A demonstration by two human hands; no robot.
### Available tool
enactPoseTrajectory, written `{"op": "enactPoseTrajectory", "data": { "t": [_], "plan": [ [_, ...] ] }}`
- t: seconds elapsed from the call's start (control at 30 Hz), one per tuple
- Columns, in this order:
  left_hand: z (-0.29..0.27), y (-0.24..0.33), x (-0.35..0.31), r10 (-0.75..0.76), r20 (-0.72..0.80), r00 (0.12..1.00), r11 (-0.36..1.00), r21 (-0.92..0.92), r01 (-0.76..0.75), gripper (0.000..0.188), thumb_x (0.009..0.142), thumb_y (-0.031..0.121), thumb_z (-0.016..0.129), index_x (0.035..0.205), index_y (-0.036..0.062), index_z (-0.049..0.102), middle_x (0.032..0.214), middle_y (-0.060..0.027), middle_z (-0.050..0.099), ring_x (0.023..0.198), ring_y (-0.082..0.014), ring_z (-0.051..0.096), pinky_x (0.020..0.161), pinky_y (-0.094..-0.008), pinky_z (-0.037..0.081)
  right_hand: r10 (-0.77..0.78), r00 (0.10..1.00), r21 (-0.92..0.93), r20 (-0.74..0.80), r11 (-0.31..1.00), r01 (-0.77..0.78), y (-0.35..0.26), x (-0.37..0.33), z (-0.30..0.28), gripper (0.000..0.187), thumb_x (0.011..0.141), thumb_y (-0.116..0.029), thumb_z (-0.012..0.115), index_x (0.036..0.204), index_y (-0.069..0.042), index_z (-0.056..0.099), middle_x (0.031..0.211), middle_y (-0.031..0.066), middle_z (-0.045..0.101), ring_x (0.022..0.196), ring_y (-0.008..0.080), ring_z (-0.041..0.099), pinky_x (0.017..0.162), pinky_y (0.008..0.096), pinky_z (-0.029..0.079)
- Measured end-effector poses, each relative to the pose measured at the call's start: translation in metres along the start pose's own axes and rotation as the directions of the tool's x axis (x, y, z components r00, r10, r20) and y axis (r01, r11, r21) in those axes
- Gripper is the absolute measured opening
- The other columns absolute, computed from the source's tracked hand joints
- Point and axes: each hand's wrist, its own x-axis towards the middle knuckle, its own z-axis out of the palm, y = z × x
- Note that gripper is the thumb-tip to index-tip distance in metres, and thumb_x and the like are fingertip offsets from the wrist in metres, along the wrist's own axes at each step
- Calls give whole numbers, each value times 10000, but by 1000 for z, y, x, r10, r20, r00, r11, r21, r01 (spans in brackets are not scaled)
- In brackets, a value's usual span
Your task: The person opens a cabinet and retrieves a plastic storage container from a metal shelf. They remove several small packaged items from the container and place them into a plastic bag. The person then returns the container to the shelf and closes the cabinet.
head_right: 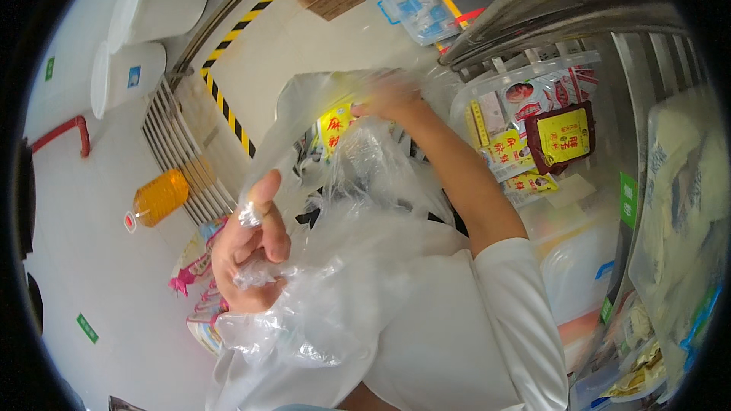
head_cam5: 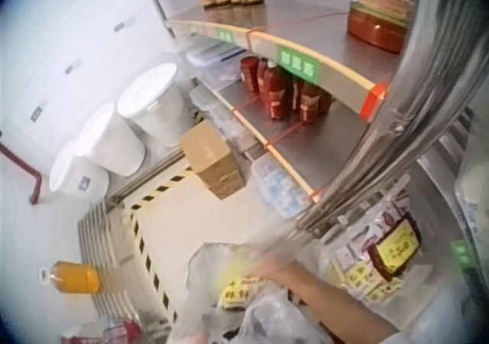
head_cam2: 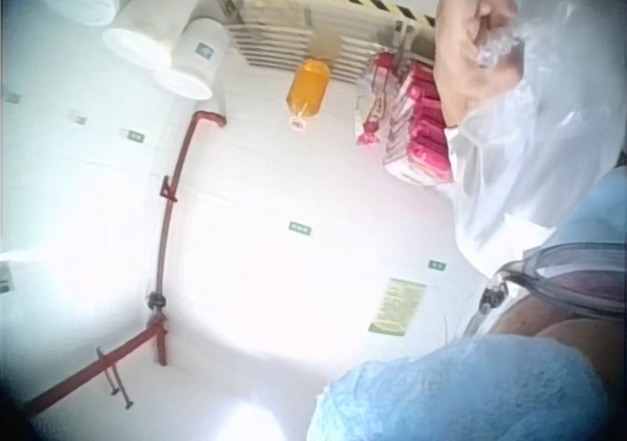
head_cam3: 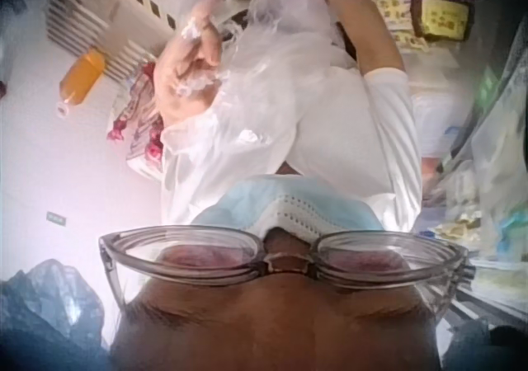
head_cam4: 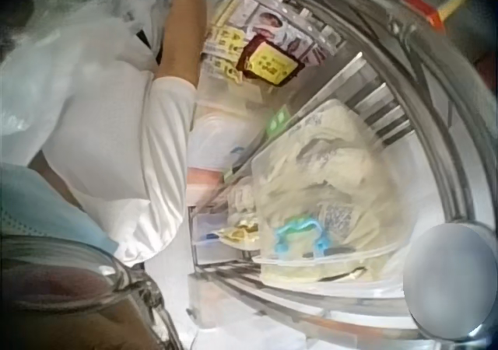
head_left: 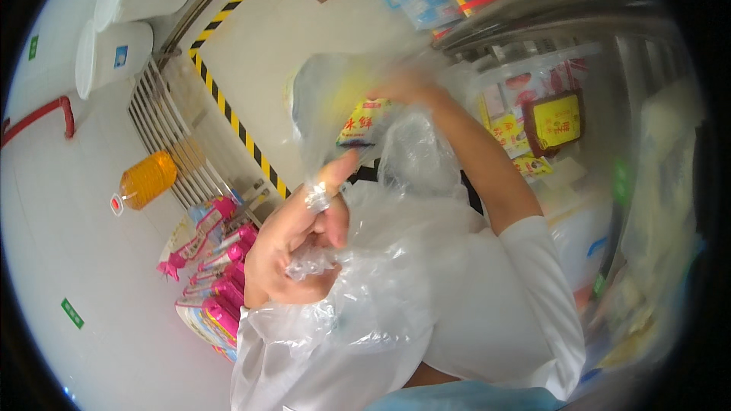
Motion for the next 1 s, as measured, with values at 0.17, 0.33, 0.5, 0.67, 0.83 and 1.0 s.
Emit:
{"op": "enactPoseTrajectory", "data": {
  "t": [0.17, 0.33, 0.5, 0.67, 0.83, 1.0],
  "plan": [
    [-13, -12, 3, 17, 172, 985, 999, -41, -10, 985, 466, -50, 483, 1392, 8, 152, 850, -5, 413, 620, -45, 326, 556, -140, 244, -97, 995, 165, -1, 982, 96, 12, 9, 4, 665, 680, -546, 586, 1148, -75, 544, 1177, 182, 520, 1094, 306, 491, 912, 412, 389],
    [-19, -15, -6, -61, 84, 995, 993, -99, 70, 990, 454, -45, 481, 1389, -7, 160, 847, 3, 424, 618, -36, 323, 557, -127, 243, 175, 981, 239, -87, 959, -150, 5, 4, 10, 712, 657, -537, 609, 1175, -56, 516, 1183, 194, 519, 1105, 305, 492, 918, 392, 391],
    [-21, -17, -15, -120, -123, 985, 991, -77, 111, 916, 468, 6, 485, 1350, -60, 249, 789, 29, 413, 609, -31, 327, 538, -125, 240, 106, 992, 15, 71, 994, -107, -5, -1, 8, 718, 624, -562, 633, 1140, -72, 545, 1125, 183, 549, 1027, 304, 540, 857, 408, 431],
    [-17, -8, -13, -215, -265, 940, 976, -80, 201, 906, 488, 37, 543, 1342, -66, 257, 785, 38, 397, 600, -29, 340, 541, -127, 252, -109, 993, -176, 39, 978, 114, -39, -38, 17, 457, 736, -361, 585, 1137, -144, 541, 1006, 142, 568, 926, 294, 582, 757, 400, 491],
    [-19, -28, -18, -22, -262, 965, 993, -114, -8, 771, 544, -79, 482, 1304, -48, 354, 786, 18, 401, 661, -53, 373, 564, -143, 271, -105, 971, -251, -217, 967, 49, -58, -50, 68, 277, 776, -161, 507, 1048, -111, 522, 843, 61, 604, 733, 225, 625, 578, 353, 492],
    [0, -14, 0, -79, -443, 893, 996, -80, 48, 746, 571, -144, 455, 1303, -51, 350, 769, 25, 368, 562, -14, 321, 493, -118, 224, -333, 853, -18, -402, 934, 356, -32, -54, 88, 147, 720, -237, 555, 831, -146, 586, 841, 52, 595, 767, 210, 606, 601, 374, 447]
  ]
}}
